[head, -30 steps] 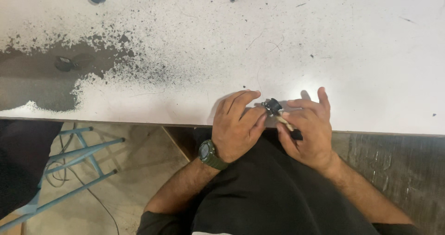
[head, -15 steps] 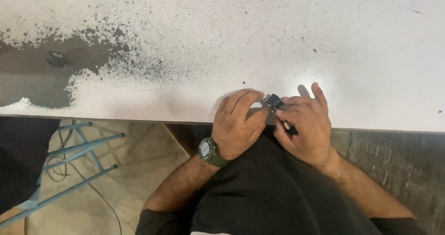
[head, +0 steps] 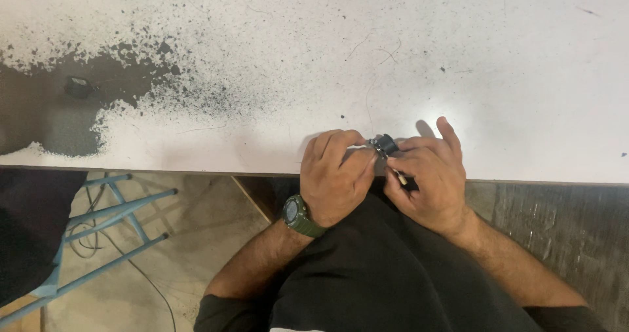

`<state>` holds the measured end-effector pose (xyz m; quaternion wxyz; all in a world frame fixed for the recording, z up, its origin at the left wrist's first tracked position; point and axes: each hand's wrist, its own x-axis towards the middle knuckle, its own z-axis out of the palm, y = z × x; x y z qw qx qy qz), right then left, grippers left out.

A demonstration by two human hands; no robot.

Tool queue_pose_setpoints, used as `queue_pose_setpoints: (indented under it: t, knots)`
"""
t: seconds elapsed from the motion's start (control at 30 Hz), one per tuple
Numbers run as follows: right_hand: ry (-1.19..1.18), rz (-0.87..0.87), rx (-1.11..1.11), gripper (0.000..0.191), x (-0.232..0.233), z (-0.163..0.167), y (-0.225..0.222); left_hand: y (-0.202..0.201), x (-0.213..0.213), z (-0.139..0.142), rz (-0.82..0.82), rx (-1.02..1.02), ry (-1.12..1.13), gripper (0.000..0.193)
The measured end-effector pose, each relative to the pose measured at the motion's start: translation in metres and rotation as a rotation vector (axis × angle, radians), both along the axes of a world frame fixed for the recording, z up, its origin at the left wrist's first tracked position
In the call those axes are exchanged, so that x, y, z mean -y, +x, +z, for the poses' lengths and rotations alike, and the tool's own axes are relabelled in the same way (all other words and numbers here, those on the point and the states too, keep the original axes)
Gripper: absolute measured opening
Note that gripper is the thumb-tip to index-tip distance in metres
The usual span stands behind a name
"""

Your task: The person sits at a white table and assembles black plastic wheel components, fitting small black roller parts onto wheel hubs one at a time using a small hand tool. They pick up parts from the table, press or twist them into place on the hubs, and set completed wheels aside.

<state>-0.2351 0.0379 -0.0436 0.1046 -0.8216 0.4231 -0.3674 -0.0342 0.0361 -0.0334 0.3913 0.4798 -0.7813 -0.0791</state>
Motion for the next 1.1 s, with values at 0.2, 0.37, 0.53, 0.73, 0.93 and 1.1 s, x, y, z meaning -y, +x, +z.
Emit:
queue_pose_setpoints:
  t: [0.2, 0.37, 0.53, 0.73, 0.93, 1.1]
  knots:
    - [-0.128, 0.105, 0.013, 0.034, 0.0, -0.004, -0.002, -0.001, 0.001, 0.001, -0.002, -0.028, 0.068, 0.012]
    - [-0.108, 0.125, 0.012, 0.034, -0.001, -0.004, -0.002, 0.001, 0.0, 0.004, -0.015, -0.059, 0.128, 0.014]
    - [-0.125, 0.098, -0.006, 0.031, 0.0, -0.001, 0.002, 0.003, 0.0, 0.007, -0.032, -0.08, 0.16, 0.013]
    - [-0.112, 0.098, -0.026, 0.028, 0.001, 0.01, 0.008, 0.006, 0.001, 0.007, -0.066, -0.074, 0.169, 0.011]
    - [-0.021, 0.147, -0.148, 0.026, 0.001, 0.024, 0.002, 0.006, 0.001, 0.004, -0.062, -0.08, 0.176, 0.009]
    - [0.007, 0.233, -0.14, 0.029, 0.003, 0.03, -0.005, 0.008, 0.001, 0.008, -0.027, -0.118, 0.218, 0.008]
